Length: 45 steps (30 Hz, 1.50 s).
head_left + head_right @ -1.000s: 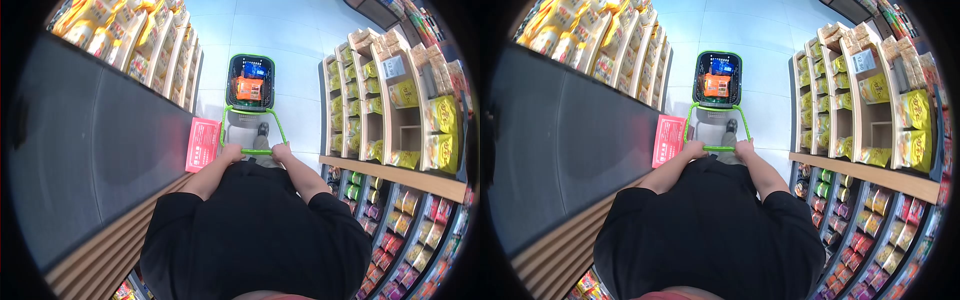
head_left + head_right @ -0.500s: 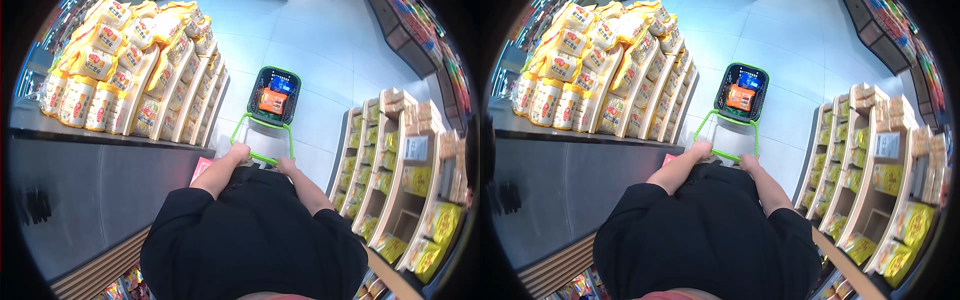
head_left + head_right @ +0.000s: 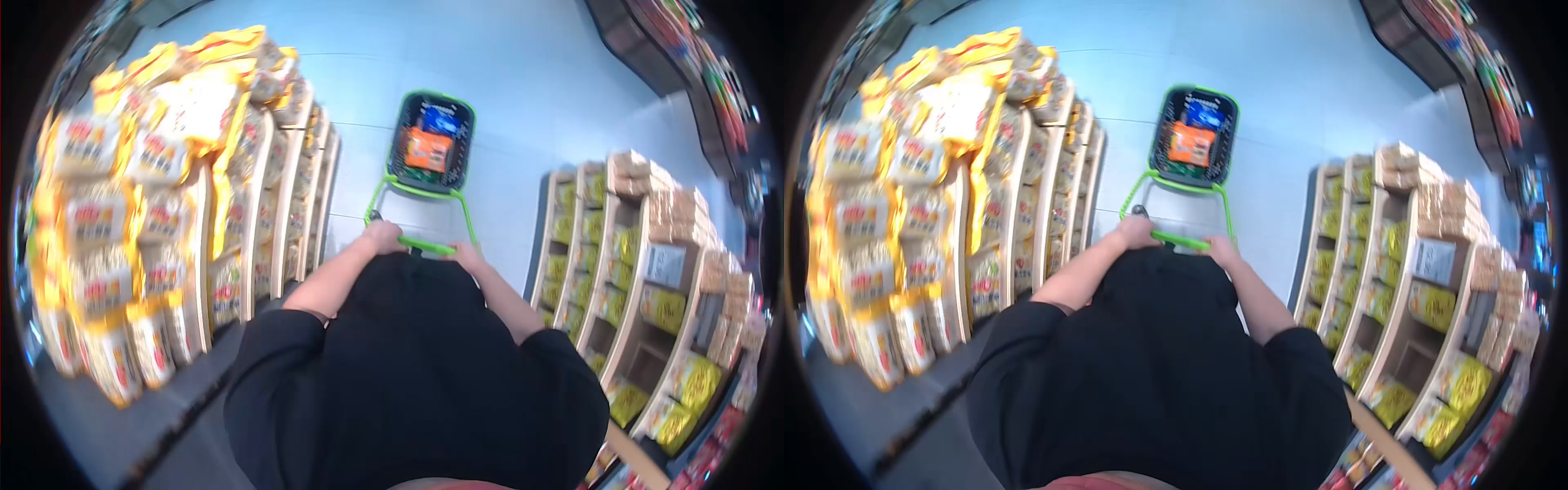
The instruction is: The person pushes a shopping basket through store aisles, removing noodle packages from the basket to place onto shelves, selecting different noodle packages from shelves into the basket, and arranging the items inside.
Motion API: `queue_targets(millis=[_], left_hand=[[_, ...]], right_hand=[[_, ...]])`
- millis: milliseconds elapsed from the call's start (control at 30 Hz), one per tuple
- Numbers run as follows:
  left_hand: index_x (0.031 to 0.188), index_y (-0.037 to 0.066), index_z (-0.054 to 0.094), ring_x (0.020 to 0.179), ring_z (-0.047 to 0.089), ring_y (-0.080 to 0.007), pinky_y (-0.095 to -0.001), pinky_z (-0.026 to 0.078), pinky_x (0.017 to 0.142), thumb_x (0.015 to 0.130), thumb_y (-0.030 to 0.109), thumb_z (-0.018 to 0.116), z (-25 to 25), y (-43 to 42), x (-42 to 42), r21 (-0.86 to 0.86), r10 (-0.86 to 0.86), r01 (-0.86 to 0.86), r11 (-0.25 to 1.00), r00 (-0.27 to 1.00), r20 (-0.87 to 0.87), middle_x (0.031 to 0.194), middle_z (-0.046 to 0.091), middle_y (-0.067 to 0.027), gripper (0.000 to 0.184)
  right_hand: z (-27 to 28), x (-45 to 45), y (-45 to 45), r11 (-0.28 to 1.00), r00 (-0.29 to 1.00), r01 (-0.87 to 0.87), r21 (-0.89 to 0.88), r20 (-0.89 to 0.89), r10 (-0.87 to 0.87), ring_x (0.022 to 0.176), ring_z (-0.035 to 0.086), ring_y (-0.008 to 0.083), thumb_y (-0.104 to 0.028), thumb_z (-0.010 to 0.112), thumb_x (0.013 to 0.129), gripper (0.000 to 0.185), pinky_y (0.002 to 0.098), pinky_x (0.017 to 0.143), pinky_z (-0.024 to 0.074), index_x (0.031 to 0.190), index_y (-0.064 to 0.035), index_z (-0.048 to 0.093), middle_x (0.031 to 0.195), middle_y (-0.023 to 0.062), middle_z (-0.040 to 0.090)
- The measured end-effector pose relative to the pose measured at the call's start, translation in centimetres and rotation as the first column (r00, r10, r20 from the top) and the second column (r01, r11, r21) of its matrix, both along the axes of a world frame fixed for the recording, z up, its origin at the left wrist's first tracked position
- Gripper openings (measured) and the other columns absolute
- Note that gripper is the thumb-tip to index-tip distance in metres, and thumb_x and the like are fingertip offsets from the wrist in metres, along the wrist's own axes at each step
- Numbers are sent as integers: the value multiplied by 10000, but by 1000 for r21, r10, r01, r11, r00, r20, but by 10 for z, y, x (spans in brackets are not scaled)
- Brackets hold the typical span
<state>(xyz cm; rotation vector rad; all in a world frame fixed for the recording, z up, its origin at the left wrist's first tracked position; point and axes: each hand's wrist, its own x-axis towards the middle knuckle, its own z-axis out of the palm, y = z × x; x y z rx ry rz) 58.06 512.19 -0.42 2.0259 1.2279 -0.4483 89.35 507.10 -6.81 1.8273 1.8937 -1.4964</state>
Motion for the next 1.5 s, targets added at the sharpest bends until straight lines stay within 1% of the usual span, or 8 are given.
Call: queue_targets(millis=[133, 367, 667, 900, 1100, 1200, 1367, 1500], left_hand=[[990, 51, 806, 953, 753, -380, -488, 594, 853, 885, 743, 627, 26, 66, 4, -54, -49, 53, 997, 996, 68, 975, 781, -197, 723], [950, 60, 762, 907, 738, -419, -542, 563, 825, 937, 783, 552, 31, 115, 7, -124, 36, -31, 992, 998, 42, 909, 760, -206, 753], [827, 55, 758, 771, 727, -404, -509, 571, 792, 972, 762, 507, 36, 189, 31, -296, 83, -72, 953, 996, 25, 747, 724, -188, 765], [654, 125, 643, 596, 682, -312, -467, 582, 738, 919, 742, 615, 33, 234, 35, -287, 61, -45, 957, 997, 47, 594, 636, -84, 672], [651, 150, 645, 589, 690, -294, -437, 564, 607, 989, 608, 618, 14, 242, 42, -568, 147, -121, 814, 989, -1, 603, 646, -59, 569], [668, 146, 645, 573, 694, -304, -457, 547, 530, 1035, 556, 571, -9, 250, 37, -730, 77, -73, 679, 997, -28, 602, 655, -59, 556], [707, 154, 662, 572, 701, -309, -467, 544, 501, 1074, 538, 494, -25, 241, 46, -812, -40, 84, 577, 996, 75, 616, 677, -58, 558], [824, 179, 712, 622, 723, -317, -470, 557, 517, 1087, 540, 453, -24, 218, 35, -833, -111, 120, 540, 991, 70, 677, 717, -57, 516]], right_hand=[[52, -23, 63, 987, 990, -110, 113, 106, 98, 1072, 713, 267, -451, 849, 791, 428, 362, 937, 544, 1080, -139, 795, 1060, 95, 786], [67, -23, 174, 901, 805, 259, -347, -438, -400, 1024, 704, 180, -291, 807, 884, 377, 321, 955, 528, 1154, -32, 768, 1026, 63, 774], [-204, 37, 374, 749, 742, 619, -236, -136, -657, 797, 709, 183, -253, 734, 907, 264, 354, 767, 567, 992, -5, 765, 887, 72, 763], [-406, 42, 496, 778, 772, 628, 4, 125, -623, 1165, 705, 305, -381, 700, 930, 461, 424, 1016, 527, 1217, -24, 743, 1199, 176, 764], [-611, 30, 513, 484, 475, 862, -150, -96, -875, 1177, 692, 303, -408, 582, 1020, 466, 436, 1026, 521, 1265, -34, 712, 1245, 143, 750], [-563, 7, 537, -7, -98, 712, -702, -89, -991, 1158, 687, 252, -343, 593, 1011, 377, 376, 1001, 513, 1229, -56, 704, 1186, 142, 752], [-553, -10, 495, 579, 510, 745, -330, -278, -814, 1022, 710, 229, -316, 647, 947, 342, 386, 923, 528, 1012, 3, 753, 1056, 139, 768], [-539, 10, 484, 414, 452, 738, -533, -65, -890, 1041, 725, 261, -323, 687, 947, 290, 392, 906, 543, 1040, -59, 761, 1073, 127, 784]])
